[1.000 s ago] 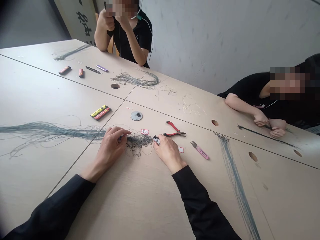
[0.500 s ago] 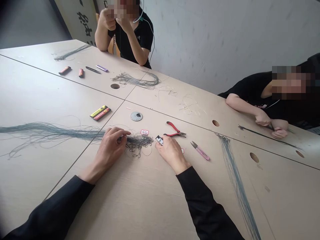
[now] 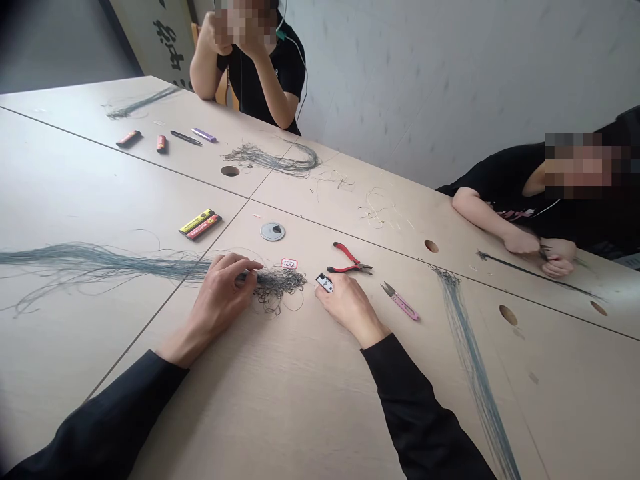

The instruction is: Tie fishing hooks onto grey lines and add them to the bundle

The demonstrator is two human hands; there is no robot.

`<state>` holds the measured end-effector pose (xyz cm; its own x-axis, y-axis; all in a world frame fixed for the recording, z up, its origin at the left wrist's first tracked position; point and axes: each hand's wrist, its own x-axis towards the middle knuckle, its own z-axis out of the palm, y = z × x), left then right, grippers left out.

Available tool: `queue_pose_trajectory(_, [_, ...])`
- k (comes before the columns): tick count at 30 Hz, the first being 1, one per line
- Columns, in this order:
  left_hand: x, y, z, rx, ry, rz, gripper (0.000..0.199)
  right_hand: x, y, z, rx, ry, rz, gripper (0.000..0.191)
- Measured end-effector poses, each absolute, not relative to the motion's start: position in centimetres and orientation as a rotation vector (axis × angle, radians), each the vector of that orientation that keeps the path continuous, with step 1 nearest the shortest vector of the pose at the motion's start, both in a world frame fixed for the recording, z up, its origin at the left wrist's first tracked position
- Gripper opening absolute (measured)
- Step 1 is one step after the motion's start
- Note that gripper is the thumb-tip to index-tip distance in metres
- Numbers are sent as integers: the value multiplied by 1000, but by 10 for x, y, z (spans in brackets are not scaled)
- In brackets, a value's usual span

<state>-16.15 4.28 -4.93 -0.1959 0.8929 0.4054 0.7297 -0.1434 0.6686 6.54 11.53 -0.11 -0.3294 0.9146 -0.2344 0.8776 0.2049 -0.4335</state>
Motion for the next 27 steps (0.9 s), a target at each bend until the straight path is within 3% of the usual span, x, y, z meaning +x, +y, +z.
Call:
queue_pose_trajectory(10, [-162, 44, -50, 1858, 1949, 1202, 23, 82, 107, 0, -1836, -2300, 865, 33])
queue_pose_trajectory(19, [-163, 44, -52, 1825, 1981, 1224, 23, 150, 82, 7, -1998, -2135, 839, 38])
queue_pose_trajectory(27, [-164, 44, -52, 1823, 2000, 1227, 23, 228, 38, 33, -2171, -1588, 955, 49])
